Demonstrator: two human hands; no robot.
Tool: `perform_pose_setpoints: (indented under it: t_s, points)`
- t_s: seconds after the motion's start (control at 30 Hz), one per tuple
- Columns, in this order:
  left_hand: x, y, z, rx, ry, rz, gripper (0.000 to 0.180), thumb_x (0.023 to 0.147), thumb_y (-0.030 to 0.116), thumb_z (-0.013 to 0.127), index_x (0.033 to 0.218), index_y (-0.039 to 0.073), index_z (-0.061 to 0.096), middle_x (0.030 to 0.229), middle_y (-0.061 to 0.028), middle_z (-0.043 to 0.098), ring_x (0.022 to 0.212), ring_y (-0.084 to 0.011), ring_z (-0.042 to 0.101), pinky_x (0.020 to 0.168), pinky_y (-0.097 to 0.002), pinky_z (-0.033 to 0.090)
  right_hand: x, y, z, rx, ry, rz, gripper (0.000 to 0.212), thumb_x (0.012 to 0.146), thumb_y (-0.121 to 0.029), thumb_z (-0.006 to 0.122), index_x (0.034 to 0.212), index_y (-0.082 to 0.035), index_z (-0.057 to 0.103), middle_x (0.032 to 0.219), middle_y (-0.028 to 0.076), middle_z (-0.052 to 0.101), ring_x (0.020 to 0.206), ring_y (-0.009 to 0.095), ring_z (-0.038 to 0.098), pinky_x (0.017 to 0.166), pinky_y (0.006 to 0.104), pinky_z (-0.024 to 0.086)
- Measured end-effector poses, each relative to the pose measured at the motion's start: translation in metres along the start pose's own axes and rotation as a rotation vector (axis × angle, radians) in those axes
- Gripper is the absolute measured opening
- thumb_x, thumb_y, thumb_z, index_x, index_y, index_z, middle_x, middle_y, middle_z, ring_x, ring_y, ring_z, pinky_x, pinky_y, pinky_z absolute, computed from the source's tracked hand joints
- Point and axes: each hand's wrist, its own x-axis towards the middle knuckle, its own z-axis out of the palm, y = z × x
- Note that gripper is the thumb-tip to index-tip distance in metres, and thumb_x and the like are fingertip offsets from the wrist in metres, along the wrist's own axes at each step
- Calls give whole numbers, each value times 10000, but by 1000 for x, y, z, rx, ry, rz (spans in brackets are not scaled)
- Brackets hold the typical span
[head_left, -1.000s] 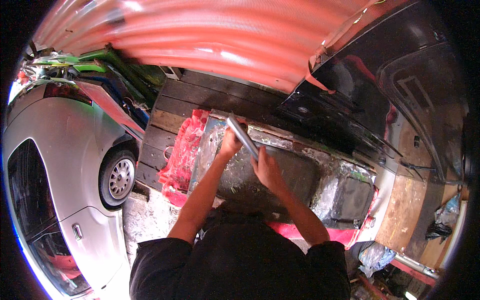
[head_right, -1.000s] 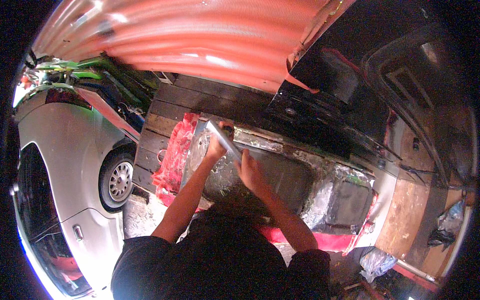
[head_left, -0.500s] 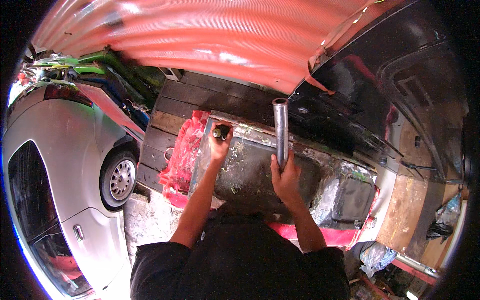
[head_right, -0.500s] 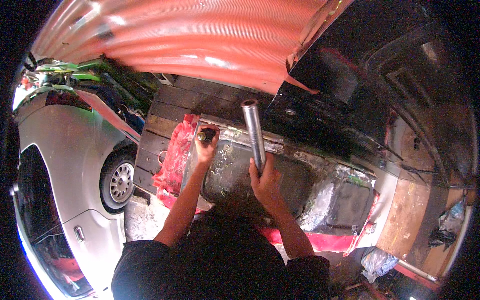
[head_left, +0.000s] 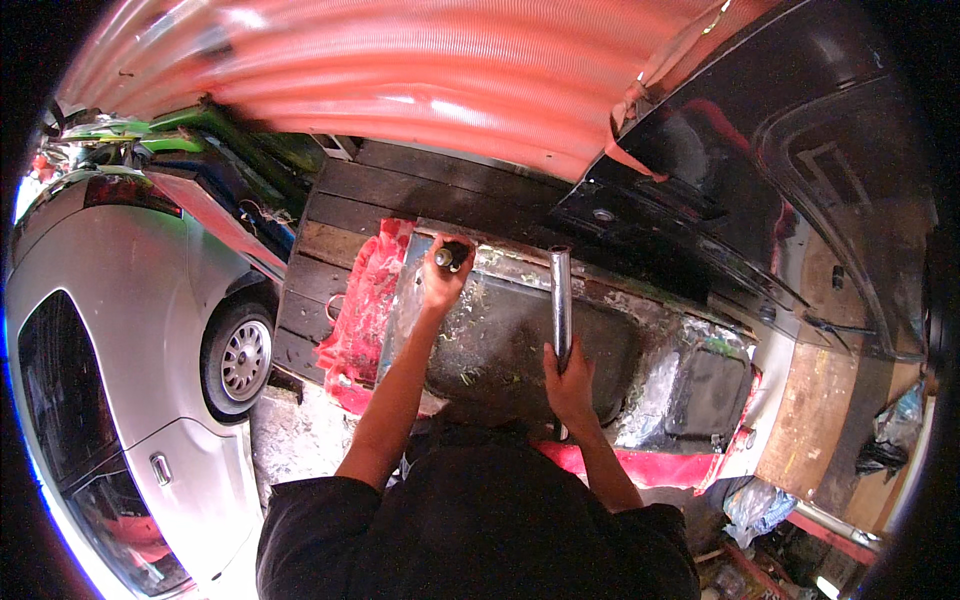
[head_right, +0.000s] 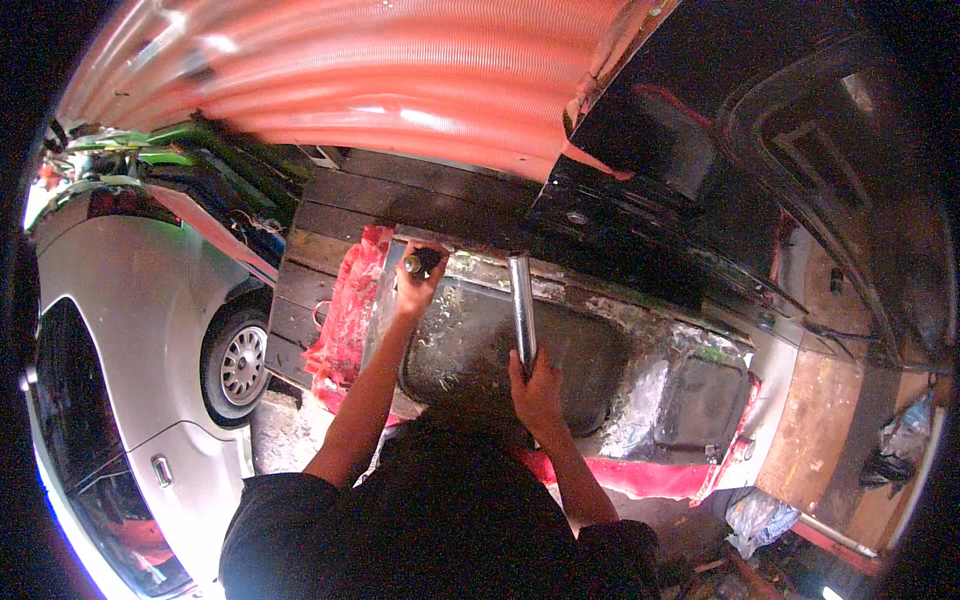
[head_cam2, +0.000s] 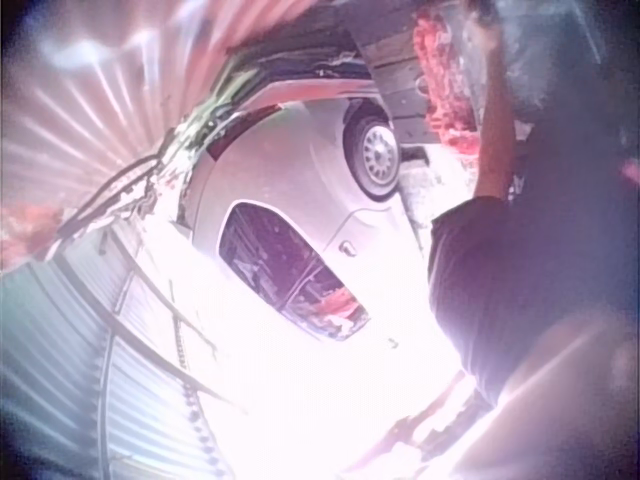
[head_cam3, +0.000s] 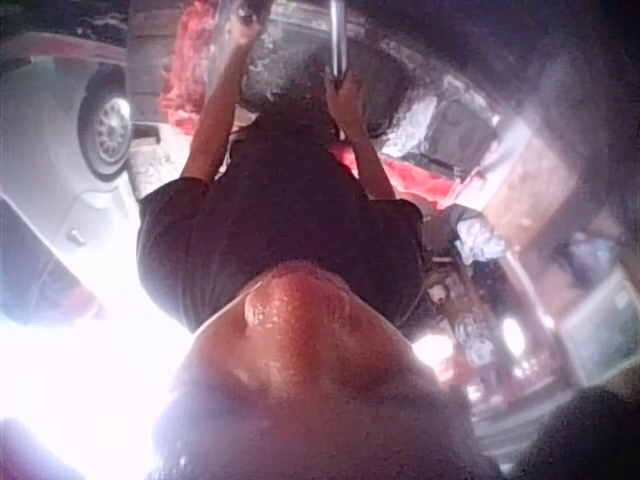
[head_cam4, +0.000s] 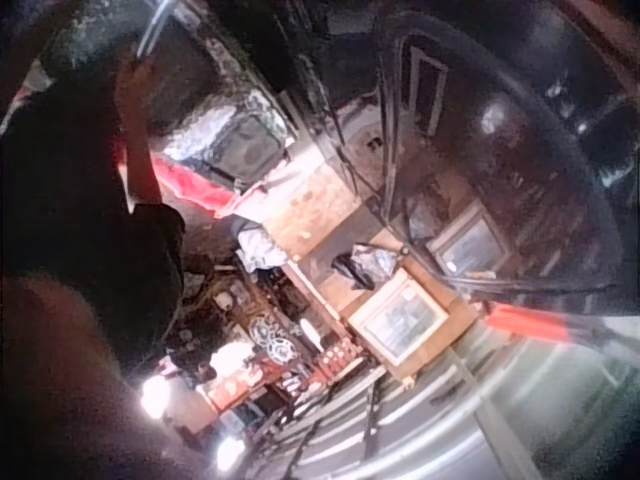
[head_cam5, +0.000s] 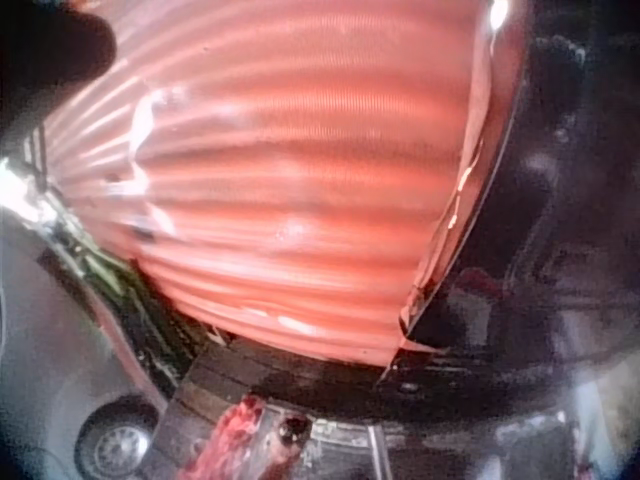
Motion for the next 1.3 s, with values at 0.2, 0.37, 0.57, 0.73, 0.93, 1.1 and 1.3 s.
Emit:
perform_pose_setpoints:
  t_s: [0.2, 0.37, 0.57, 0.73, 0.93, 1.1, 1.3]
  points:
    - [-10, 4, 3, 225, -71, 32, 245, 763, -76, 647, 950, 54, 556, 924, -81, 631, 852, -162, 613, 787, -298, 483, 1, -2, 2, -12, 0, -6, 449, 931, -345, 593, 1179, 19, 505, 745, 259, 625, 668, 441, 629, 611, 506, 491]
    - [-20, 9, 11, 315, -91, 34, 292, 735, -84, 646, 975, 56, 558, 925, -118, 628, 863, -249, 641, 795, -321, 490, 11, -38, -1, 29, -72, -114, 387, 922, -293, 614, 1156, -3, 508, 706, 236, 628, 614, 401, 642, 548, 487, 500]
    - [-19, 2, 8, 245, -66, 9, 308, 715, -70, 610, 983, 57, 527, 885, -95, 610, 821, -221, 618, 788, -313, 487, 5, -48, 7, -41, -112, -533, 312, 873, -213, 665, 1075, -45, 494, 672, 168, 611, 621, 359, 648, 531, 439, 499]
    - [-19, -29, 7, 172, -113, 10, 303, 750, -43, 641, 1007, 80, 540, 879, -29, 582, 770, -149, 561, 693, -282, 478, 64, 3, 53, -307, -106, -610, 386, 828, -193, 699, 1110, -37, 487, 749, 179, 638, 662, 368, 655, 565, 454, 523]
    - [-25, -11, 9, 293, -135, 87, 301, 722, -67, 640, 977, 52, 532, 932, -103, 613, 853, -217, 596, 783, -317, 480, 35, -43, 14, -185, -233, -813, 386, 821, -220, 702, 1101, -30, 515, 853, 179, 643, 717, 370, 651, 588, 457, 532]
    - [-29, -15, 10, 168, -136, 6, 349, 686, -74, 646, 992, 45, 528, 973, -117, 607, 888, -257, 600, 824, -337, 469, 50, 11, 46, -315, -191, -739, 376, 808, -235, 710, 1073, -44, 526, 853, 166, 646, 723, 348, 662, 596, 444, 540]
    - [-28, -7, 5, 297, -103, 126, 277, 764, -10, 660, 1000, 52, 528, 899, -80, 620, 804, -155, 589, 764, -304, 491, 36, -20, 33, -355, -260, -676, 409, 795, -226, 727, 1096, -37, 524, 849, 163, 649, 703, 339, 660, 608, 433, 545]
